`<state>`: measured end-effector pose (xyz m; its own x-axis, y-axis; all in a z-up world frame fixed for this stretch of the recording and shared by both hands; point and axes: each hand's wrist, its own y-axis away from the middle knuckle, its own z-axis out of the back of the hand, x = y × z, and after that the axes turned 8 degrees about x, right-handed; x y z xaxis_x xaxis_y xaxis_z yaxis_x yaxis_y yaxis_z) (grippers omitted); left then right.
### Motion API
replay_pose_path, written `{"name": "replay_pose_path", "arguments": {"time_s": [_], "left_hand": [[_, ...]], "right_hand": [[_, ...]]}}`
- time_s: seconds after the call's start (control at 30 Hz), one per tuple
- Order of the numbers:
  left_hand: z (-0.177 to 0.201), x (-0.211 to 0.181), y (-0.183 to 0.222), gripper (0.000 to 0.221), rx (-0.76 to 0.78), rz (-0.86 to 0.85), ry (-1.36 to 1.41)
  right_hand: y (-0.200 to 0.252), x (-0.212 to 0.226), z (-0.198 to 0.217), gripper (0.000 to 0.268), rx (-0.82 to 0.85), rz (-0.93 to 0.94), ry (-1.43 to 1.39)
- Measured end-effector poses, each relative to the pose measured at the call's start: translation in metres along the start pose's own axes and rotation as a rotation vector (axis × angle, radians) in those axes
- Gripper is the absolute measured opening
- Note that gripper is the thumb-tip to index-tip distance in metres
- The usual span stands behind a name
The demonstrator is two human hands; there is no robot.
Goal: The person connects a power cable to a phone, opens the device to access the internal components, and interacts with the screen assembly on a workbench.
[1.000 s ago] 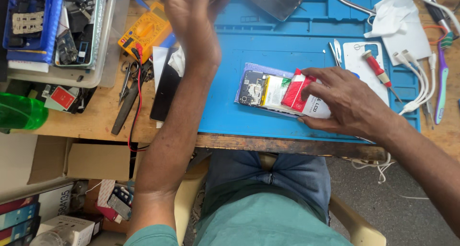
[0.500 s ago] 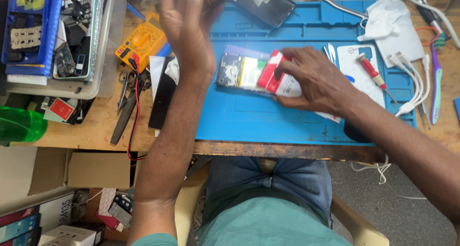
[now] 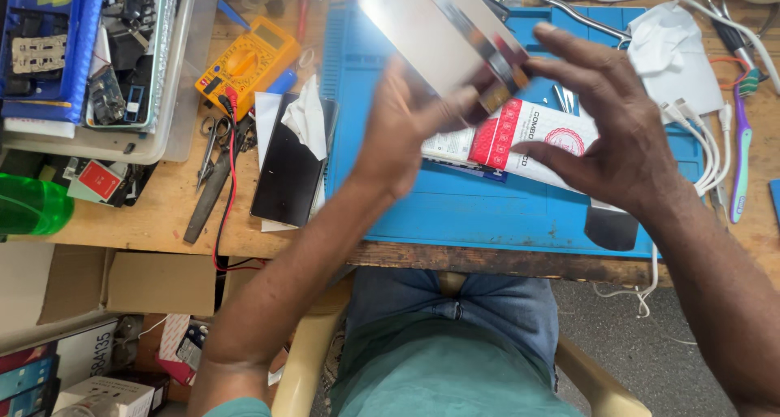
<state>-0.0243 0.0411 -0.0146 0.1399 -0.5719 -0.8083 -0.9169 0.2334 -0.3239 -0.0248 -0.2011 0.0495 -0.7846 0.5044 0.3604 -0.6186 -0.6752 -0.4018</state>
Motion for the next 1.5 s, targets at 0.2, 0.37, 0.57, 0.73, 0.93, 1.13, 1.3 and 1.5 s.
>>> {"name": "replay_pose_path", "arguments": {"time_s": [0.2,0.37,0.57,0.73,0.93,1.13,1.3,1.5], "left_hand": [[-0.033,0.006,0.027,0.053,-0.026,0.117,0.09],[-0.039,0.01,0.029,0.056,-0.053,0.144,0.091],[-0.044,0.02,0.031,0.057,-0.047,0.131,0.097],[-0.055,0.031,0.034,0.057,-0.035,0.136,0.136],[-0.079,0.053,0.036,0.062,-0.072,0.178,0.333],[-0.124,0.076,0.044,0.053,0.052,0.158,0.798],[-0.134,0.058,0.087,0.043,0.348,0.316,0.599],[-0.095,0.013,0.113,0.033,0.379,0.316,-0.221]], "right_hand": [[-0.002,0.013,0.007,0.052,0.019,0.011,0.015],[0.007,0.008,0.014,0.047,0.01,-0.029,-0.065],[0.017,0.009,0.009,0.05,-0.024,-0.112,-0.364],[0.025,-0.004,0.015,0.059,-0.021,-0.186,-0.614],[0.045,-0.021,0.038,0.041,0.132,-0.082,-0.106],[0.047,-0.084,0.057,0.017,0.271,0.142,-0.556],[0.039,-0.1,0.055,0.018,0.029,-0.243,-0.914],[-0.031,-0.071,0.021,0.024,0.523,-0.618,-0.345]]}}
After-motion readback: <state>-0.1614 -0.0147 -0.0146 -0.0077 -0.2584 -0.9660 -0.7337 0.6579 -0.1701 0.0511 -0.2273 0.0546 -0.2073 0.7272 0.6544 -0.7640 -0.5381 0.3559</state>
